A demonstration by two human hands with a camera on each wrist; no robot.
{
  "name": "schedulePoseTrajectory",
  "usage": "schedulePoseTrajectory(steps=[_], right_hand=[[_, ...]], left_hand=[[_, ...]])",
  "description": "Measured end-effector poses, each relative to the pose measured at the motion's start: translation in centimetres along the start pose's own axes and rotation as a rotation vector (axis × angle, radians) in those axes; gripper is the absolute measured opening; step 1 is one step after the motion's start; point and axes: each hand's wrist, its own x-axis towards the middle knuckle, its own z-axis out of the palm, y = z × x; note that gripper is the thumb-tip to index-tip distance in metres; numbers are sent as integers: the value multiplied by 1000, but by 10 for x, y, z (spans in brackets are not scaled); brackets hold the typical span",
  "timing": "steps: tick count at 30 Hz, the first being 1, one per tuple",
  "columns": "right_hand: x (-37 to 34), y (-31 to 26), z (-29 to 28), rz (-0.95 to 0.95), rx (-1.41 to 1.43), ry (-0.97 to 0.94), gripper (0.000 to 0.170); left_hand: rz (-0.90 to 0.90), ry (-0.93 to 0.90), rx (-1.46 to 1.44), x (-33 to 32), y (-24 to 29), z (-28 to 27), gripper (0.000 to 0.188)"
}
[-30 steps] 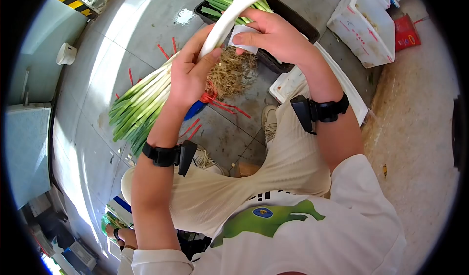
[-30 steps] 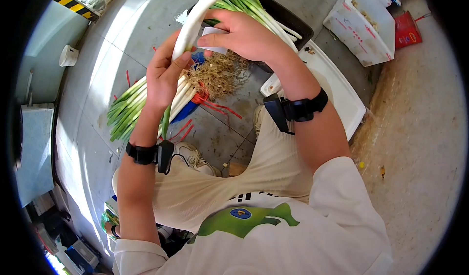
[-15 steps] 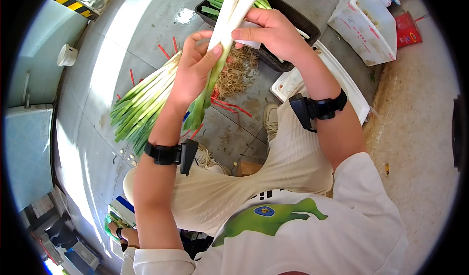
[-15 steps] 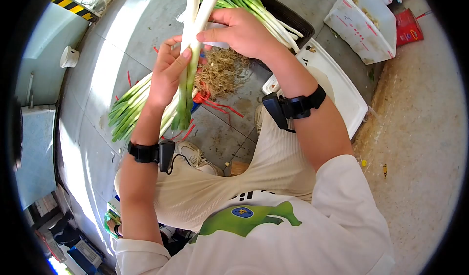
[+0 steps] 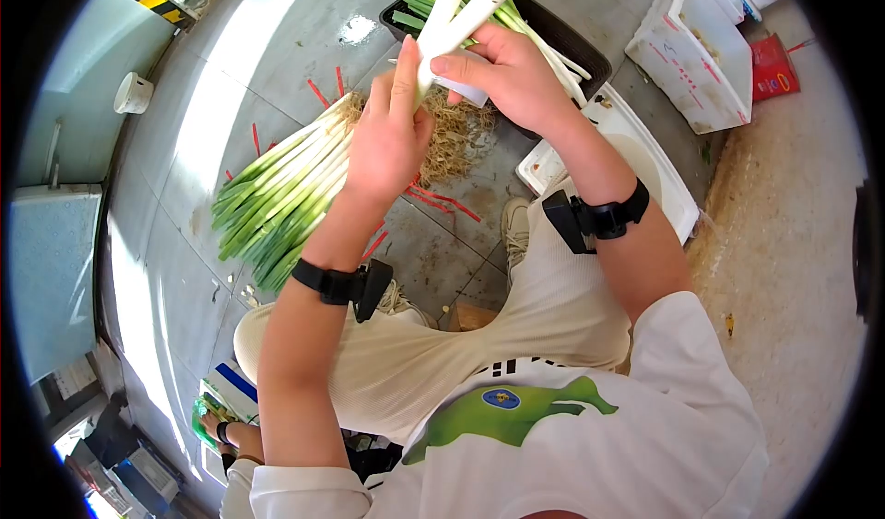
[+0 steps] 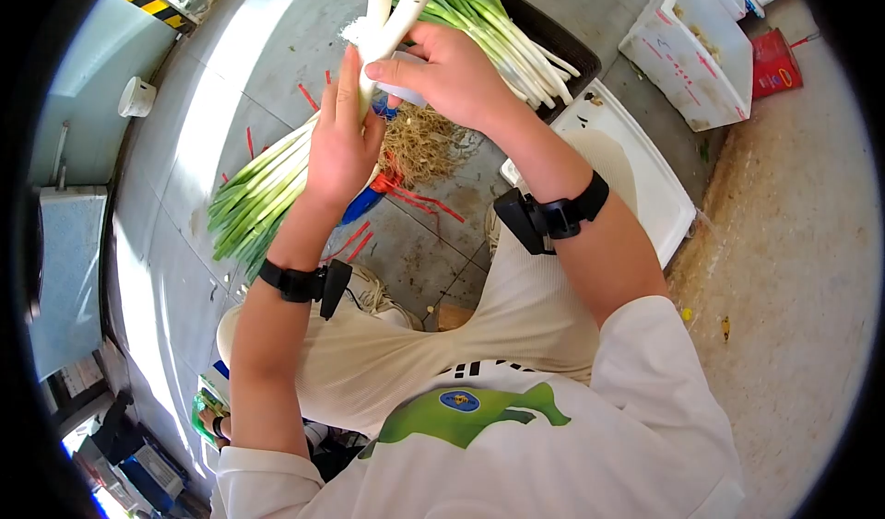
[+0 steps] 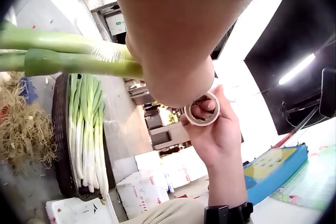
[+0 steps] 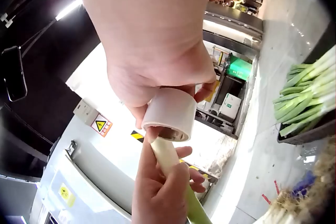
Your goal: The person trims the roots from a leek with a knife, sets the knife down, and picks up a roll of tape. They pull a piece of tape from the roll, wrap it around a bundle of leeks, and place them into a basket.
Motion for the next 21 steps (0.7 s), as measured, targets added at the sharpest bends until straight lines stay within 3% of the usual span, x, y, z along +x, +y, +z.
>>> schedulePoseTrajectory(steps=[9,11,17,21], right_hand=[[-5,-2,-7,-13,-158,-151,39],[-5,-10,-13,-5,-143,-180,41],[-4,-5,-29,10,-379,-236,47],[-1,5,-8,14,-199,-148,45]], left_hand=[[70,-23,-70,-2,-16,3,60],[13,-161,-174,1,-15,-5,59],[-165,-282,-304,10,2,-19,49],[-118,-124,-240,3,-11,2,42]])
